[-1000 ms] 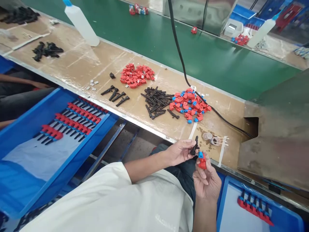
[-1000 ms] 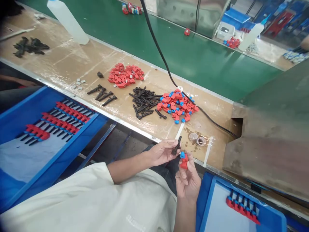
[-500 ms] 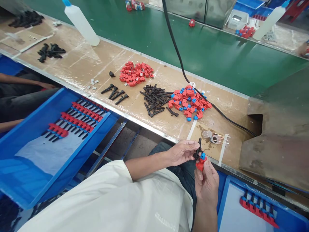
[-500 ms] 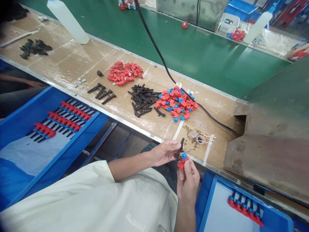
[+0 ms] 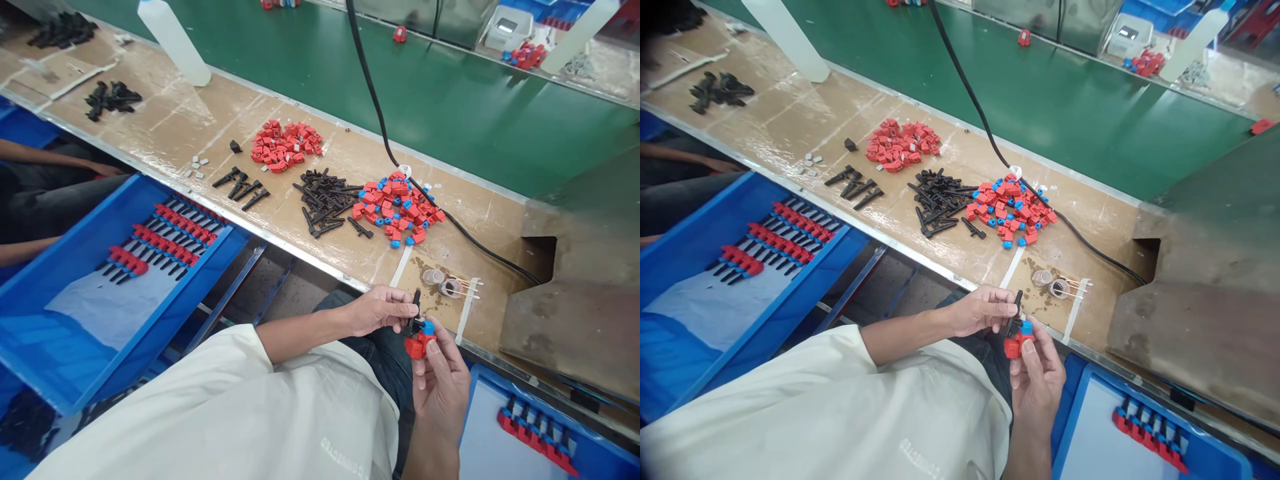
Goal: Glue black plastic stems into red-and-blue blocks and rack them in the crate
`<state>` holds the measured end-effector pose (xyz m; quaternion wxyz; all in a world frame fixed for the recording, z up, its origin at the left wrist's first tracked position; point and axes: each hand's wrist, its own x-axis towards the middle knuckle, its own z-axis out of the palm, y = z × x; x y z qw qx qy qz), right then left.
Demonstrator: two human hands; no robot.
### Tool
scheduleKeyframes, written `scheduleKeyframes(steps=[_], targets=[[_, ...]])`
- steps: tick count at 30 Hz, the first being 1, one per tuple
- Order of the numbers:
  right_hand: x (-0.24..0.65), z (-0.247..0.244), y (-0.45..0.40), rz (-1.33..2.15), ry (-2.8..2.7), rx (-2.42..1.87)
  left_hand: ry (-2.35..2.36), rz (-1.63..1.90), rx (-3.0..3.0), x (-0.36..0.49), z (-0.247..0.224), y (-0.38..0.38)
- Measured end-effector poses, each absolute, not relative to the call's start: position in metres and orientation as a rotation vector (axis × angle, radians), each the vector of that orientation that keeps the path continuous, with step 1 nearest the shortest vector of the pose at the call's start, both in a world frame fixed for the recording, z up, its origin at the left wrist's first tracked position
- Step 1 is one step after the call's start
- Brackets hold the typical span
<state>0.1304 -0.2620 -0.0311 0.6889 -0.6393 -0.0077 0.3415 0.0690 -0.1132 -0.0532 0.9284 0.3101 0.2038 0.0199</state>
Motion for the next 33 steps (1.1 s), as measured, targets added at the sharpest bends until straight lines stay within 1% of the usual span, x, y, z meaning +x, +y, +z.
scheduleKeyframes(steps=[5,9,16,21,33], targets=[[0.125,-0.036,-0.269,0.646,-0.106,-1.573,0.436,0.086,0.850,0.067,-0.049,-0.113],[0.120,-0.040,-0.273,0.518,-0.293,-1.691,0.452,0.130,1.041,0.065,-0.044,-0.111],[0.107,-0.041,-0.267,0.258,-0.569,-1.796,0.457,0.169,1.117,0.062,-0.041,-0.111],[0.103,-0.045,-0.267,0.208,-0.659,-1.757,0.430,0.204,1.111,0.060,-0.043,-0.113],[0.095,-0.057,-0.263,0.158,-0.628,-1.745,0.428,0.293,1.126,0.061,-0.046,-0.124]])
